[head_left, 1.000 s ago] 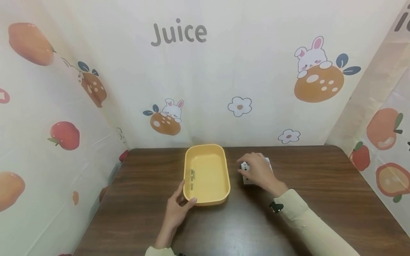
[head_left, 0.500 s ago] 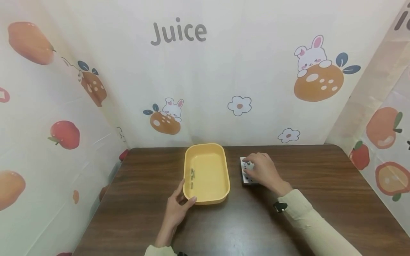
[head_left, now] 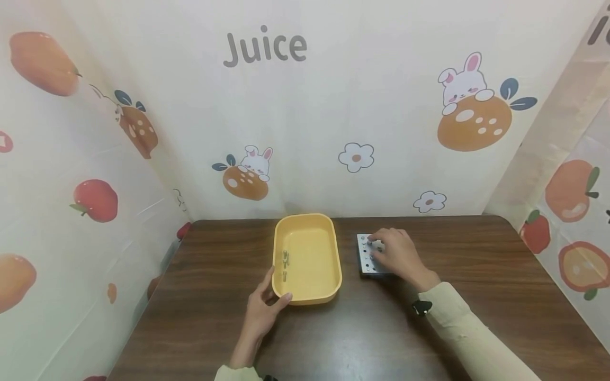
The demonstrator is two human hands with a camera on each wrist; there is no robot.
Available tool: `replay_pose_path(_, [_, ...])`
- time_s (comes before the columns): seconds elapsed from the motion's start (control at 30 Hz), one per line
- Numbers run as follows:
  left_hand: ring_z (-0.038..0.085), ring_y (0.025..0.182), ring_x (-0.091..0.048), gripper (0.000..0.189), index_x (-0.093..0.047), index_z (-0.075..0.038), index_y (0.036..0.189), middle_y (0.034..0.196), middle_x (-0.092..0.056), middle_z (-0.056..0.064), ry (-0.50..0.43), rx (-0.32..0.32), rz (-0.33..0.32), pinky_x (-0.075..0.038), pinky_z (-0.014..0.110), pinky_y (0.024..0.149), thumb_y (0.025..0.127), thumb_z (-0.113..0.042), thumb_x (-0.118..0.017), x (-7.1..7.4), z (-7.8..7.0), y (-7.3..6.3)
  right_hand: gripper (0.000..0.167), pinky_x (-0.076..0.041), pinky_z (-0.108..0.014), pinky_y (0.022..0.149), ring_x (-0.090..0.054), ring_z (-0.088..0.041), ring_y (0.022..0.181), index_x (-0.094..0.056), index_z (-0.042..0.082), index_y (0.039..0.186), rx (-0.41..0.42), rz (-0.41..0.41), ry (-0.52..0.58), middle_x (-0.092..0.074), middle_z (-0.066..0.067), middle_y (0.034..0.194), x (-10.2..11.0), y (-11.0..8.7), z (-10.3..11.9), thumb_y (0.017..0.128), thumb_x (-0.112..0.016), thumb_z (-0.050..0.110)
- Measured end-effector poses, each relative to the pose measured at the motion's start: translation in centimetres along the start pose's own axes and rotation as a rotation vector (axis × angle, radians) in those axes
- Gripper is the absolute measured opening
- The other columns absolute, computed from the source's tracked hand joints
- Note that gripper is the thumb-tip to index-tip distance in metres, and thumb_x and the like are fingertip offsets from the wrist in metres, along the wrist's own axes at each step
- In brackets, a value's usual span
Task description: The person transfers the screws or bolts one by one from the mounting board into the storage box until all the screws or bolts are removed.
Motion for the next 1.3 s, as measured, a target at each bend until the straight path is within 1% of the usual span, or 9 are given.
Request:
replay_pose_path(0.1, [0.043,0.128,-0.063,0.087,-0.044,-0.012,0.162,0.163,-0.039,0.031,0.004,0.000,-0.001,-0.055,0.051,0.101,0.087,-0.016,-0.088,0.04,0.02,-0.02,0.025,-0.044,-0.059,0.105,-0.069,-0.038,0.108,-0.079,0.001,0.110,-0.004,0.000,0.008,-0.077,-0.017,0.112,-0.05,-0.05,-0.13,0.086,-0.079,0.004])
replay_pose_path(0.27, [0.043,0.129,-0.063,0.088,-0.043,-0.012,0.162,0.163,-0.039,0.030,0.010,0.002,-0.005,-0.054,0.052,0.102,0.087,-0.017,-0.088,0.08,0.06,0.01,0.025,-0.044,-0.059,0.105,-0.069,-0.038,0.108,-0.079,0.001,0.111,-0.014,0.003,0.012,-0.077,-0.017,0.113,-0.14,-0.05,-0.32,0.087,-0.077,0.003])
replay_pose_path(0.43, [0.043,0.127,-0.063,0.087,-0.044,-0.013,0.162,0.163,-0.039,0.030,0.008,0.001,-0.003,-0.055,0.052,0.102,0.087,-0.017,-0.088,0.14,0.14,-0.04,0.025,-0.044,-0.059,0.107,-0.069,-0.038,0.109,-0.079,0.000,0.112,-0.028,0.009,0.020,-0.077,-0.017,0.113,-0.34,-0.17,-0.45,0.087,-0.077,0.001])
replay_pose_path(0.67, [0.043,0.128,-0.063,0.087,-0.044,-0.012,0.162,0.163,-0.039,0.032,0.010,-0.009,0.002,-0.055,0.051,0.102,0.087,-0.018,-0.088,0.18,0.25,-0.03,0.025,-0.044,-0.060,0.106,-0.069,-0.039,0.110,-0.079,-0.001,0.112,-0.019,0.016,0.014,-0.077,-0.018,0.113,-0.61,-0.07,-0.64,0.087,-0.079,-0.001])
replay_pose_path(1.0, [0.043,0.130,-0.062,0.087,-0.044,-0.014,0.163,0.163,-0.039,0.030,0.017,0.000,0.000,-0.051,0.056,0.106,0.088,-0.020,-0.088,0.24,0.21,-0.03,0.025,-0.044,-0.059,0.106,-0.069,-0.038,0.111,-0.079,-0.002,0.114,-0.033,0.037,-0.009,-0.077,-0.018,0.114,-0.68,0.21,-0.19,0.090,-0.079,0.004])
replay_pose_path(1.3, [0.044,0.129,-0.062,0.087,-0.044,-0.013,0.163,0.163,-0.039,0.031,0.011,-0.013,0.008,-0.053,0.055,0.103,0.088,-0.021,-0.087,0.22,0.16,0.03,0.023,-0.044,-0.058,0.107,-0.069,-0.037,0.110,-0.079,0.000,0.113,-0.051,0.041,-0.032,-0.076,-0.017,0.113,-0.75,0.66,-0.09,0.092,-0.080,0.008])
Point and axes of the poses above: each hand's wrist, its own y-axis towards the middle knuckle, its own x-axis out of the back of the hand, z = x × y, the point moved 1 cm from there along y, towards the middle knuckle
